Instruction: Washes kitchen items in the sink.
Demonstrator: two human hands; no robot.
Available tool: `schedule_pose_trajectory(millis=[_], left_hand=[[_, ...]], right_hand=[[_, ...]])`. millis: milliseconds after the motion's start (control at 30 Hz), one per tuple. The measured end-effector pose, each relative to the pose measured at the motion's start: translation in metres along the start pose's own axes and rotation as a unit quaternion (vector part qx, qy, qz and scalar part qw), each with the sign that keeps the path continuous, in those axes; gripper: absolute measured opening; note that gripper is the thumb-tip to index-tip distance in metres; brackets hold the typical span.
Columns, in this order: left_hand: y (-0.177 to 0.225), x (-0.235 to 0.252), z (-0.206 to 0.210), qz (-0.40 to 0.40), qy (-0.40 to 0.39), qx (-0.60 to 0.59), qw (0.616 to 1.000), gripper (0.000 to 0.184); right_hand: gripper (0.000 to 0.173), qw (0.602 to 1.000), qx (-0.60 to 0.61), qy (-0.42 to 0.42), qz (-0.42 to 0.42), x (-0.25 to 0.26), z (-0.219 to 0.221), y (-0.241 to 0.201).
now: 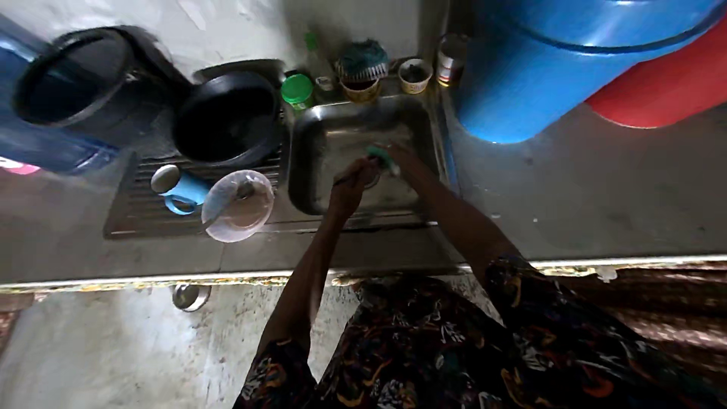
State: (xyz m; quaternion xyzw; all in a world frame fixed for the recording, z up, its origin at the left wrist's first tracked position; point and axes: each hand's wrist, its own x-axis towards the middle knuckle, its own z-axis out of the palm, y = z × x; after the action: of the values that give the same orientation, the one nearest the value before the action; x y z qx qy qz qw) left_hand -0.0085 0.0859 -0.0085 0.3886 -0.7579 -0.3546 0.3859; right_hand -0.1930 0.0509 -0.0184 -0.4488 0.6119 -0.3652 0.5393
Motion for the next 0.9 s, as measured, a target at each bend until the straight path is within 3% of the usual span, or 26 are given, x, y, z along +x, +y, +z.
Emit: schedule_pose_trajectory(millis=[167,267,367,467,533,600,667,800,900], left_hand=[[-0.009,0.006,-0.008,0.099,-0.038,0.068,0.992,0.016],[-0.001,0.009,-0.008,0.128,-0.016,0.141,0.982,0.013],[0.003,0.004,0.001,0.066,0.009,0.059,0.996,0.021],[0.001,-0.001,0.001,0.042,0.045,0.027,0.998,0.032],[0.006,-0.006,-0.009,-0.068,0.049,-0.069,0.994,0.034],[0.007,-0.008,-0.021,-0.172,0.036,-0.223,0.959,0.033],[0.012,-0.012,-0.032,-0.238,0.002,-0.293,0.926,0.038],[0.014,-0.007,-0.055,-0.267,-0.035,-0.242,0.932,0.034],[0.014,-0.001,-0.080,-0.294,-0.062,-0.167,0.939,0.030]], right_hand=[[0.033,0.979,-0.061,-0.194,0.008,-0.021,-0.018,-0.031],[0.039,0.959,-0.240,-0.151,0.000,-0.018,-0.023,-0.047],[0.034,0.966,-0.210,-0.136,-0.061,0.004,-0.026,-0.039],[0.042,0.974,-0.163,-0.133,-0.081,0.022,-0.028,-0.036],[0.038,0.973,-0.156,-0.128,-0.115,0.024,-0.027,-0.040],[0.034,0.969,-0.157,-0.123,-0.148,0.021,-0.021,-0.045],[0.032,0.958,-0.176,-0.136,-0.184,0.013,-0.009,-0.052],[0.028,0.939,-0.176,-0.130,-0.265,0.015,0.018,-0.056],[0.035,0.940,-0.246,-0.024,-0.234,0.027,0.034,-0.066]])
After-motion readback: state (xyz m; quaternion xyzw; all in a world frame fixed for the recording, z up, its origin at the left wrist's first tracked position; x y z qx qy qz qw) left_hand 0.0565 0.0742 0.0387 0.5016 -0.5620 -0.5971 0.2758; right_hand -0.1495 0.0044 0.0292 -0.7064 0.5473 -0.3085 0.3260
